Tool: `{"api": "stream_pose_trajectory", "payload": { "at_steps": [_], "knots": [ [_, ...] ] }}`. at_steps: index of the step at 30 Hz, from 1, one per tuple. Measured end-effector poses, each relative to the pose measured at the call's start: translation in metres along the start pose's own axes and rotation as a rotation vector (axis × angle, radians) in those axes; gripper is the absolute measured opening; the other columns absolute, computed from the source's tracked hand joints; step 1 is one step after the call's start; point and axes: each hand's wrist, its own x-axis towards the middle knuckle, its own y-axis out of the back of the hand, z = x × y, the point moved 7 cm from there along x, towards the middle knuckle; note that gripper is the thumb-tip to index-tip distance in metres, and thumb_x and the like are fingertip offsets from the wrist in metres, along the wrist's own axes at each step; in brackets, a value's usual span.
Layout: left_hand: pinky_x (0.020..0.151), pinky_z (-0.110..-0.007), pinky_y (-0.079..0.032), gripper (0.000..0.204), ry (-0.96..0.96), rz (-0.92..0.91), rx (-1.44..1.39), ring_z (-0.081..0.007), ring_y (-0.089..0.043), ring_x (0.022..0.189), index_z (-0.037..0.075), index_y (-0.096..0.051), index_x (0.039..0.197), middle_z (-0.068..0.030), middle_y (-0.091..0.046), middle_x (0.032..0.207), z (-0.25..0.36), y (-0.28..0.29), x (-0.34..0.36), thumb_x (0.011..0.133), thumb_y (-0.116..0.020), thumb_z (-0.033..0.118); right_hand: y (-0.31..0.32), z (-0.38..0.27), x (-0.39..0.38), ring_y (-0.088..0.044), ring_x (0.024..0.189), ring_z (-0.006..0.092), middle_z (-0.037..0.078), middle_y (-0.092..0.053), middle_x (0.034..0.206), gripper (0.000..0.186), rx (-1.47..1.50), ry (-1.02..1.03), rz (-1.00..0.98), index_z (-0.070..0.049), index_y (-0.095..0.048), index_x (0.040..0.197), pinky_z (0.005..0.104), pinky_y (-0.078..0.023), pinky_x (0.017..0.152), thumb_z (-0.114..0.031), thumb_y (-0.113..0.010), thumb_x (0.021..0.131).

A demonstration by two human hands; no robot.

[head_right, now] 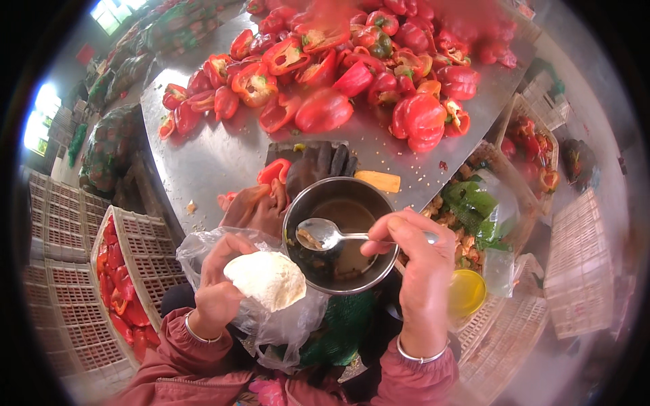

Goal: The person sits at a workstation and stuffs a white dough-like ball with a green mixture from a metal container using a spoon. They then place the stuffed item into a plastic bag and repeat the process with another dough ball.

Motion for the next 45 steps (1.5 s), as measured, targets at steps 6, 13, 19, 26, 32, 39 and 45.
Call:
{"api": "stream_pose_trajectory", "payload": {
  "at_steps": [6,13,19,26,32,39,45],
  "knots": [
    [0.087,-0.029,-0.049,0.049,0.04,0.078,0.133,-0.0195,-0.064,0.097,-0.002,-0.056,0.106,-0.011,-0.062,0.105,0.0,-0.005,-0.002,0.06,-0.065,0.014,0.014,-0.034,-0.011,-0.062,0.057,0.0207,0.008,-0.066,0.064,0.03,0.083,0.194,-0.1,-0.004,-0.062,0.065,0.0473,-0.046,0.101,-0.016,-0.052,0.09],
    [0.086,-0.031,-0.049,0.049,0.041,0.048,0.053,-0.0218,-0.063,0.094,-0.003,-0.055,0.102,-0.0139,-0.061,0.104,0.004,-0.008,-0.003,0.059,-0.064,0.018,-0.014,-0.096,-0.057,-0.063,0.068,0.0266,0.011,-0.063,0.065,0.034,0.379,0.343,-0.96,-0.006,-0.061,0.069,0.0499,-0.051,0.09,-0.024,-0.057,0.097],
    [0.082,-0.03,-0.049,0.046,-0.011,0.049,0.097,-0.0221,-0.062,0.091,-0.003,-0.054,0.102,-0.015,-0.061,0.1,0.0,-0.004,0.001,0.064,-0.066,0.022,-0.03,-0.1,-0.056,-0.065,0.061,0.0208,0.009,-0.074,0.082,0.041,0.499,0.376,-0.97,-0.006,-0.071,0.083,0.0295,-0.048,0.056,-0.033,-0.051,0.107],
    [0.088,-0.033,-0.05,0.051,-0.049,-0.037,-0.28,-0.0225,-0.064,0.1,-0.003,-0.052,0.111,-0.0133,-0.062,0.109,-0.002,0.0,0.007,0.067,-0.065,0.02,0.012,-0.053,-0.022,-0.06,0.062,0.0238,0.005,-0.07,0.072,0.033,-0.001,0.245,-0.084,-0.006,-0.066,0.07,0.0421,-0.048,0.076,-0.021,-0.059,0.099],
    [0.088,-0.035,-0.056,0.035,-0.087,0.086,-0.099,-0.0237,-0.067,0.101,-0.005,-0.052,0.112,-0.0162,-0.063,0.112,0.009,0.005,0.004,0.088,-0.063,0.017,-0.022,-0.037,-0.014,-0.061,0.075,0.028,0.008,-0.067,0.075,0.008,-0.762,0.371,-0.105,-0.006,-0.072,0.087,0.037,-0.046,0.074,-0.012,-0.07,0.09],
    [0.088,-0.05,-0.059,0.056,-0.164,0.19,0.338,-0.0324,-0.069,0.101,-0.007,-0.053,0.131,-0.0145,-0.06,0.123,0.01,0.026,0.001,0.104,-0.039,0.04,-0.033,-0.026,-0.007,-0.061,0.071,0.0303,0.008,-0.069,0.077,0.007,-0.655,0.253,-0.118,-0.006,-0.073,0.087,0.0396,-0.048,0.067,-0.013,-0.07,0.089],
    [0.094,-0.042,-0.055,0.073,-0.173,-0.003,-0.198,-0.0264,-0.064,0.115,-0.005,-0.056,0.136,-0.0136,-0.064,0.126,-0.013,-0.01,0.01,0.101,-0.033,0.055,-0.05,-0.015,-0.014,-0.064,0.068,0.032,0.013,-0.065,0.07,0.02,-1.23,0.452,-0.289,-0.005,-0.062,0.069,0.0432,-0.052,0.064,-0.016,-0.061,0.086]
  ]
}}
